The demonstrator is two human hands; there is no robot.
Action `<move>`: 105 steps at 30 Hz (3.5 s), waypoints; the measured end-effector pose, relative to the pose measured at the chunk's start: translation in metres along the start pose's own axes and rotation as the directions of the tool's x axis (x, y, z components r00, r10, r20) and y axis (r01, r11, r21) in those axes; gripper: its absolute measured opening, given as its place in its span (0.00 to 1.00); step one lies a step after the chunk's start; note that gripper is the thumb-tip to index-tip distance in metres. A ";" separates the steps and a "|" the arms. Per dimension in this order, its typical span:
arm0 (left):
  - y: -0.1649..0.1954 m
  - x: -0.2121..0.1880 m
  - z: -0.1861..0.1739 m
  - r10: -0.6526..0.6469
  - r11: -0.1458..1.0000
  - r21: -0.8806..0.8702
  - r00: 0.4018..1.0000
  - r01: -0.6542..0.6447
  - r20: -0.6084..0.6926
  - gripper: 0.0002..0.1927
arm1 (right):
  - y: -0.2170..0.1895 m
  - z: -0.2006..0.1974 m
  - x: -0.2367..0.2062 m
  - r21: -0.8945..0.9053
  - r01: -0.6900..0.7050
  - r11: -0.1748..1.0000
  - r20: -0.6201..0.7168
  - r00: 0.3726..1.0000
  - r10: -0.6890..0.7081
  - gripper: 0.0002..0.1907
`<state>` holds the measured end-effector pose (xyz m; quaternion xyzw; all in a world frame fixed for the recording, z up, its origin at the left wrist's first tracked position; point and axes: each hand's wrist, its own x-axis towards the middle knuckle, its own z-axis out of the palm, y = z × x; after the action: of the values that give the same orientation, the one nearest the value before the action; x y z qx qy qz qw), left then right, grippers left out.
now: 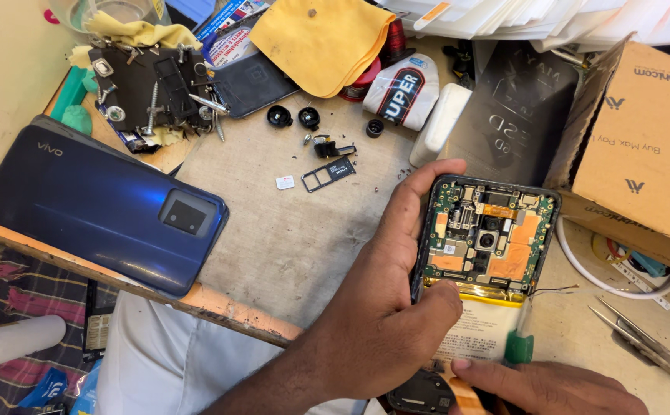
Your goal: The person repairs a disassembled smartphone on a cluttered workbench, peeling the old battery out of the phone body and pressing a new battery into place. They hold the phone up, work the battery connector and adhesive with their fingers and a thin pry tool, and reposition the battery inside the frame.
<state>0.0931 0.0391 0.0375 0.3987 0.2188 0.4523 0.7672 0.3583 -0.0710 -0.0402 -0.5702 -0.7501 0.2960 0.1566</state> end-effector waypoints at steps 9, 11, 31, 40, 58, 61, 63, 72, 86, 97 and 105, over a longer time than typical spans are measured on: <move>0.000 0.000 0.001 -0.008 1.000 0.017 1.000 0.008 -0.009 0.44 | -0.021 0.012 0.002 -0.101 -0.045 0.994 -0.159 0.987 0.029 0.24; 0.000 0.000 0.000 -0.007 1.000 0.025 1.000 0.007 -0.008 0.44 | -0.023 0.011 0.003 -0.099 -0.047 0.994 -0.159 0.987 0.031 0.24; 0.001 -0.001 0.000 -0.005 0.998 0.057 1.000 0.006 -0.009 0.45 | -0.027 0.009 0.007 -0.116 -0.087 0.989 -0.149 0.986 0.069 0.23; 0.000 -0.001 -0.001 -0.012 0.998 0.068 1.000 0.012 -0.008 0.45 | -0.026 0.010 0.008 -0.093 -0.096 0.991 -0.142 0.986 0.083 0.23; -0.003 -0.001 -0.002 -0.004 1.000 0.013 1.000 0.004 -0.003 0.45 | -0.025 0.015 -0.003 0.038 -0.283 0.958 -0.215 0.934 0.285 0.34; -0.003 0.000 -0.003 0.023 0.999 0.025 1.000 -0.023 -0.001 0.45 | -0.032 0.015 -0.003 0.321 -0.104 0.941 -0.363 0.905 0.223 0.42; -0.003 0.000 -0.003 0.025 1.000 0.010 1.000 -0.025 0.002 0.45 | -0.038 0.011 0.002 0.450 0.079 0.890 -0.424 0.896 0.135 0.42; -0.001 0.001 -0.006 -0.001 0.999 0.041 1.000 0.000 0.022 0.44 | -0.059 0.001 0.029 0.533 -0.047 0.845 -0.508 0.781 0.364 0.25; -0.001 -0.004 -0.005 0.012 1.000 0.023 0.998 -0.014 0.068 0.42 | -0.071 -0.001 0.054 0.720 -0.021 0.693 -0.335 0.865 0.374 0.26; 0.004 -0.008 -0.004 0.008 0.999 0.031 0.990 -0.012 0.139 0.43 | -0.074 -0.008 0.051 0.792 -0.147 0.593 -0.248 0.810 0.532 0.20; 0.007 -0.009 -0.004 -0.001 0.999 0.041 0.988 -0.005 0.156 0.42 | -0.074 -0.008 0.048 0.798 -0.116 0.591 -0.264 0.815 0.516 0.19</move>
<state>0.0818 0.0350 0.0405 0.4489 0.1671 0.4160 0.7730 0.2918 -0.0358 0.0071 -0.6348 -0.3787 0.4543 0.4973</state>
